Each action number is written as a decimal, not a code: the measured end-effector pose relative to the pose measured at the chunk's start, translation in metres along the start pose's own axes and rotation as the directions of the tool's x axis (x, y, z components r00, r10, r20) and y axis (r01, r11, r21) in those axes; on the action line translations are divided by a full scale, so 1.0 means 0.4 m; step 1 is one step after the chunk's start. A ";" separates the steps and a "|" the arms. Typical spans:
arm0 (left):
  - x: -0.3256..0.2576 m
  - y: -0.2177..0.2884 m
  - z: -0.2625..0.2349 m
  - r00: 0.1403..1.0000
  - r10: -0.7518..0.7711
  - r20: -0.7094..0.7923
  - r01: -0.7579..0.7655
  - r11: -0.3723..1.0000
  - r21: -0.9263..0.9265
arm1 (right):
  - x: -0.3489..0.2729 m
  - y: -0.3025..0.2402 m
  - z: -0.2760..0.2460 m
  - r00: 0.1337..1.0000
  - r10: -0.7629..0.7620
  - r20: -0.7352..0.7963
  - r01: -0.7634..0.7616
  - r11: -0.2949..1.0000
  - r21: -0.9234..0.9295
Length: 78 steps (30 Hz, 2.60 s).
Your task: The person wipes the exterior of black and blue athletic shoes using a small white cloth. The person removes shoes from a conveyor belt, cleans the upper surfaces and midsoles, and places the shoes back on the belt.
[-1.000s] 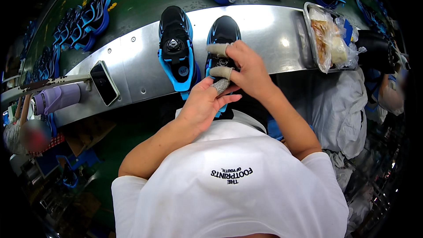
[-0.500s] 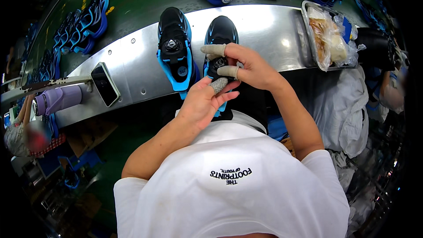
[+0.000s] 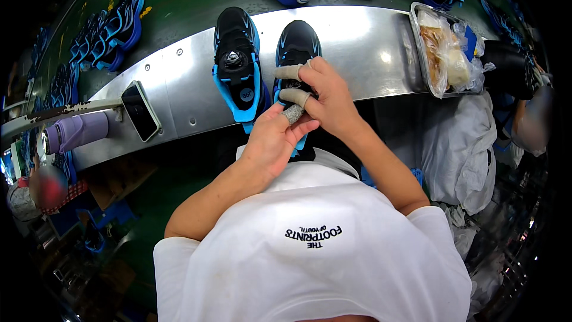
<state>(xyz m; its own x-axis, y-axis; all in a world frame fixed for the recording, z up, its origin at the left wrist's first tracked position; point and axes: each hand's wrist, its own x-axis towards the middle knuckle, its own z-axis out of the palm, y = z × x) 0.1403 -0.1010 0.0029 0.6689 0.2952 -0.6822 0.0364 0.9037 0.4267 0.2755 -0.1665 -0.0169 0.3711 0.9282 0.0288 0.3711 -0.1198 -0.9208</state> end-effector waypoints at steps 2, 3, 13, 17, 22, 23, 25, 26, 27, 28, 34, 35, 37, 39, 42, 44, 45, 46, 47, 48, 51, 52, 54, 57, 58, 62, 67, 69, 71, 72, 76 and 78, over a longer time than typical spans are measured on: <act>0.003 0.019 -0.009 1.000 0.005 -0.002 -0.005 1.000 -0.005 | -0.007 0.010 0.011 0.994 -0.030 -0.107 0.023 0.998 -0.064; -0.010 0.046 -0.016 0.986 -0.134 0.095 0.118 0.981 0.155 | -0.003 0.017 0.001 0.994 -0.028 -0.106 0.021 0.998 -0.064; 0.104 0.266 -0.133 0.607 0.625 0.491 -0.306 -0.387 0.870 | 0.159 0.066 -0.038 0.992 0.109 -0.069 -0.087 0.959 0.269; 0.110 0.307 -0.150 0.776 0.402 0.486 -0.598 0.227 0.768 | 0.194 0.057 -0.038 0.991 0.134 0.015 -0.135 0.985 0.110; 0.088 0.302 -0.139 0.709 0.515 0.481 -0.458 -0.182 0.870 | 0.224 0.080 -0.021 0.995 0.092 0.026 -0.095 0.985 0.146; 0.088 0.308 -0.145 0.776 0.466 0.424 -0.444 -0.074 0.893 | 0.229 0.082 -0.019 0.995 0.092 0.039 -0.095 0.990 0.106; 0.090 0.314 -0.153 0.776 0.453 0.439 -0.488 -0.008 0.873 | 0.236 0.084 -0.016 0.994 0.091 0.058 -0.094 0.994 0.063; 0.090 0.317 -0.155 0.775 0.435 0.458 -0.531 0.055 0.846 | 0.237 0.083 -0.014 0.995 0.086 0.055 -0.091 0.991 0.095; 0.089 0.320 -0.158 0.771 0.419 0.479 -0.569 0.117 0.814 | 0.239 0.080 -0.011 0.995 0.081 0.053 -0.087 0.988 0.128; 0.091 0.313 -0.146 0.722 0.471 0.507 -0.554 -0.047 0.832 | 0.241 0.077 -0.010 0.995 0.079 0.057 -0.085 0.988 0.127; 0.105 0.333 -0.181 0.792 0.409 0.453 -0.536 0.113 0.836 | 0.248 0.066 -0.003 0.995 0.041 0.088 -0.050 0.993 0.103; 0.105 0.337 -0.188 0.805 0.346 0.482 -0.568 0.212 0.796 | 0.247 0.067 -0.005 0.995 0.045 0.093 -0.054 0.994 0.094; 0.099 0.329 -0.176 0.808 0.363 0.464 -0.563 0.245 0.790 | 0.246 0.067 -0.001 0.994 0.048 0.100 -0.057 0.995 0.082; 0.090 0.302 -0.149 0.661 0.494 0.565 -0.549 -0.195 0.813 | 0.245 0.063 0.005 0.992 0.075 0.103 -0.086 0.990 0.116; 0.116 0.279 -0.154 0.662 0.572 0.485 -0.530 -0.100 0.842 | 0.237 0.042 0.011 0.987 0.096 0.131 -0.109 0.989 0.096; 0.141 0.285 -0.187 0.767 0.473 0.434 -0.598 0.278 0.752 | 0.241 0.042 0.008 0.981 0.116 0.155 -0.123 0.992 0.039; 0.135 0.293 -0.196 0.765 0.475 0.435 -0.599 0.279 0.750 | 0.241 0.044 0.006 0.981 0.115 0.156 -0.122 0.992 0.036; 0.128 0.301 -0.201 0.784 0.417 0.459 -0.605 0.350 0.715 | 0.242 0.045 0.004 0.986 0.082 0.142 -0.093 0.993 0.074; 0.121 0.308 -0.206 0.797 0.359 0.486 -0.603 0.420 0.678 | 0.243 0.044 0.004 0.991 0.048 0.127 -0.062 0.992 0.112; 0.127 0.314 -0.215 0.744 0.392 0.541 -0.652 0.252 0.715 | 0.247 0.039 0.007 0.991 0.044 0.130 -0.058 0.992 0.112; 0.097 0.277 -0.228 0.605 0.618 0.502 -0.645 0.011 0.764 | 0.261 0.001 0.026 0.990 0.015 0.144 -0.042 0.982 0.186; 0.076 0.258 -0.220 0.550 0.701 0.453 -0.626 -0.012 0.779 | 0.260 -0.022 0.031 0.975 -0.088 0.205 0.055 0.985 0.164; 0.041 0.213 -0.253 0.618 0.724 0.306 -0.571 0.146 0.808 | 0.261 -0.046 0.046 0.921 -0.225 0.319 0.207 0.974 0.091; -0.014 0.162 -0.242 0.691 0.692 0.209 -0.589 0.372 0.717 | 0.267 -0.025 0.082 0.893 -0.326 0.311 0.356 0.934 -0.042; -0.022 0.145 -0.238 0.711 0.672 0.207 -0.592 0.413 0.693 | 0.263 -0.033 0.087 0.900 -0.321 0.293 0.367 0.923 -0.115; -0.035 0.119 -0.228 0.676 0.687 0.264 -0.611 0.323 0.723 | 0.230 -0.050 0.137 0.946 -0.304 0.114 0.322 0.925 -0.202; -0.045 0.122 -0.222 0.681 0.666 0.304 -0.567 0.218 0.794 | 0.240 -0.067 0.113 0.976 -0.174 0.132 0.202 0.949 -0.240; -0.045 0.116 -0.222 0.678 0.670 0.304 -0.569 0.216 0.794 | 0.243 -0.053 0.114 0.911 -0.370 0.183 0.391 0.915 -0.099; -0.049 0.117 -0.219 0.675 0.674 0.300 -0.568 0.215 0.794 | 0.233 -0.063 0.125 0.936 -0.300 0.182 0.321 0.942 -0.098; -0.053 0.126 -0.211 0.648 0.653 0.392 -0.558 0.056 0.828 | 0.229 -0.066 0.131 0.959 -0.222 0.174 0.241 0.966 -0.095; -0.086 0.111 -0.157 0.640 0.479 0.601 -0.511 -0.319 0.798 | 0.225 -0.051 0.141 0.973 -0.206 0.101 0.222 0.958 -0.184; -0.085 0.109 -0.125 0.585 0.344 0.735 -0.493 -0.569 0.658 | 0.245 -0.060 0.110 0.986 -0.096 0.138 0.111 0.988 -0.107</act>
<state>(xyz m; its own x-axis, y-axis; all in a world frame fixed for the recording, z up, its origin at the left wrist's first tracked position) 0.0822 -0.0560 0.0151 0.9493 0.2551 0.1839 0.1384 -0.8640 0.4841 0.2655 -0.0571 -0.0090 0.2127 0.9751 0.0630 0.4991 -0.0530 -0.8649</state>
